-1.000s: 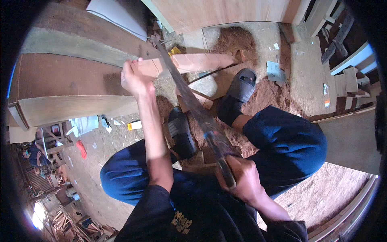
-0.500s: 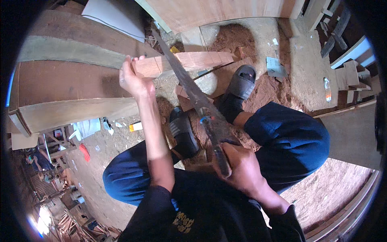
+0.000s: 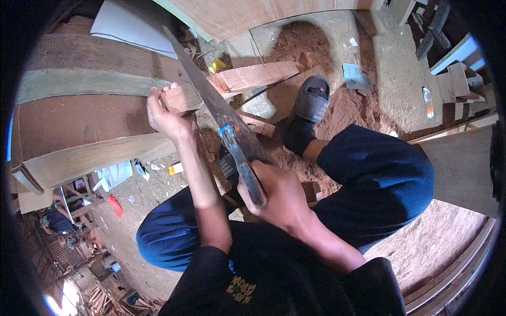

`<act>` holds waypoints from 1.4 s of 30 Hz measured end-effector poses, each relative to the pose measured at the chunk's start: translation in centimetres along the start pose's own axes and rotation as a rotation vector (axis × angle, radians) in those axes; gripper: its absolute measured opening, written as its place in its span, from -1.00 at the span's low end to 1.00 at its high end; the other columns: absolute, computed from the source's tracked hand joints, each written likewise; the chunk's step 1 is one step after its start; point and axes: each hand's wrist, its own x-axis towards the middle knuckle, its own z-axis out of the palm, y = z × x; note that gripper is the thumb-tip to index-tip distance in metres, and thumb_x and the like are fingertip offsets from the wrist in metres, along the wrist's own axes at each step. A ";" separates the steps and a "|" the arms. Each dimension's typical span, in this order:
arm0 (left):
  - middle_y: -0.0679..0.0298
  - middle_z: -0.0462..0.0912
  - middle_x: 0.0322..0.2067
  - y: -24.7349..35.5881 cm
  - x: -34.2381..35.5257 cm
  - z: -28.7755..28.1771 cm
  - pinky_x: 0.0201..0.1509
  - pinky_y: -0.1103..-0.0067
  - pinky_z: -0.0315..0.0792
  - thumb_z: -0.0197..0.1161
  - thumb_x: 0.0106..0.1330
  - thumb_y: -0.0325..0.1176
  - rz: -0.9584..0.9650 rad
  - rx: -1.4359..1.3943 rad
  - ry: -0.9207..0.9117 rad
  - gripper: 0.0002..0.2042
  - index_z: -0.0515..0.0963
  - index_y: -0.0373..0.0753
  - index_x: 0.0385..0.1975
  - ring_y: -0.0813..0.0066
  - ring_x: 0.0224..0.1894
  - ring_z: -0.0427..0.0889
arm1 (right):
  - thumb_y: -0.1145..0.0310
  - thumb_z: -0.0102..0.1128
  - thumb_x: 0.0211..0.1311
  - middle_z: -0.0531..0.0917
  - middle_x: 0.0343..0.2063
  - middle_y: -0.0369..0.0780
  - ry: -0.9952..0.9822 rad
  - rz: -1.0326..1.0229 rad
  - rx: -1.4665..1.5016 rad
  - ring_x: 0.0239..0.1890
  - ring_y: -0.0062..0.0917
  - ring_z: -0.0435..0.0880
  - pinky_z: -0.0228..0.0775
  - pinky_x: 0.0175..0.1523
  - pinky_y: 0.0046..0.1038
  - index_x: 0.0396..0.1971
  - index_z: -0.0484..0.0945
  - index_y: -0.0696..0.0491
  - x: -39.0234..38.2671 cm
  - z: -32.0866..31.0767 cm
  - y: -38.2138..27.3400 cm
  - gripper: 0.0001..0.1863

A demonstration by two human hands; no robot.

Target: The person sands a small wooden plank with sandpaper and then uses a hand saw to cut it. The person is sitting on the floor in a workshop environment.

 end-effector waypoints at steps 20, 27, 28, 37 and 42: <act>0.19 0.42 -0.35 -0.4 0.2 -0.4 -0.09 0.30 0.47 0.15 0.24 -0.35 0.026 0.059 0.001 -0.77 0.35 -0.39 -0.25 0.23 -0.22 0.52 | 0.33 0.26 0.01 0.47 -0.63 -0.05 -0.045 0.019 0.118 -0.54 -0.09 0.53 0.32 -0.43 -0.26 -0.50 0.44 0.15 -1.5 -0.9 2.4 -0.78; 0.20 0.40 -0.35 -0.3 1.5 -0.8 -0.11 0.33 0.46 0.14 0.25 -0.35 0.002 0.022 0.006 -0.77 0.34 -0.39 -0.26 0.24 -0.19 0.51 | 0.36 0.25 0.03 0.54 -0.60 -0.06 -0.087 0.005 -0.078 -0.50 -0.14 0.60 0.41 -0.40 -0.32 -0.50 0.46 0.13 -2.0 -0.9 1.7 -0.82; 0.20 0.40 -0.35 -0.3 1.2 -0.8 -0.12 0.33 0.47 0.13 0.25 -0.35 0.008 0.033 0.023 -0.77 0.34 -0.39 -0.26 0.24 -0.20 0.52 | 0.35 0.25 0.03 0.54 -0.60 -0.06 -0.110 0.014 0.009 -0.50 -0.13 0.60 0.40 -0.40 -0.31 -0.49 0.47 0.13 -2.7 -1.5 1.6 -0.82; 0.21 0.42 -0.35 -0.6 1.5 -0.7 -0.11 0.30 0.47 0.12 0.24 -0.37 0.034 0.047 -0.025 -0.82 0.39 -0.36 -0.29 0.25 -0.22 0.53 | 0.37 0.26 0.00 0.53 -0.60 -0.06 -0.109 -0.006 -0.022 -0.51 -0.12 0.58 0.38 -0.41 -0.29 -0.45 0.51 0.12 -1.8 -1.5 2.1 -0.83; 0.23 0.40 -0.32 -0.5 1.9 -1.6 -0.05 0.22 0.43 0.10 0.26 -0.34 -0.051 0.048 0.005 -0.80 0.34 -0.33 -0.25 0.25 -0.16 0.48 | 0.40 0.25 -0.02 0.53 -0.61 -0.05 -0.122 0.090 0.011 -0.52 -0.12 0.59 0.38 -0.42 -0.28 -0.48 0.49 0.12 -2.1 -1.9 1.0 -0.85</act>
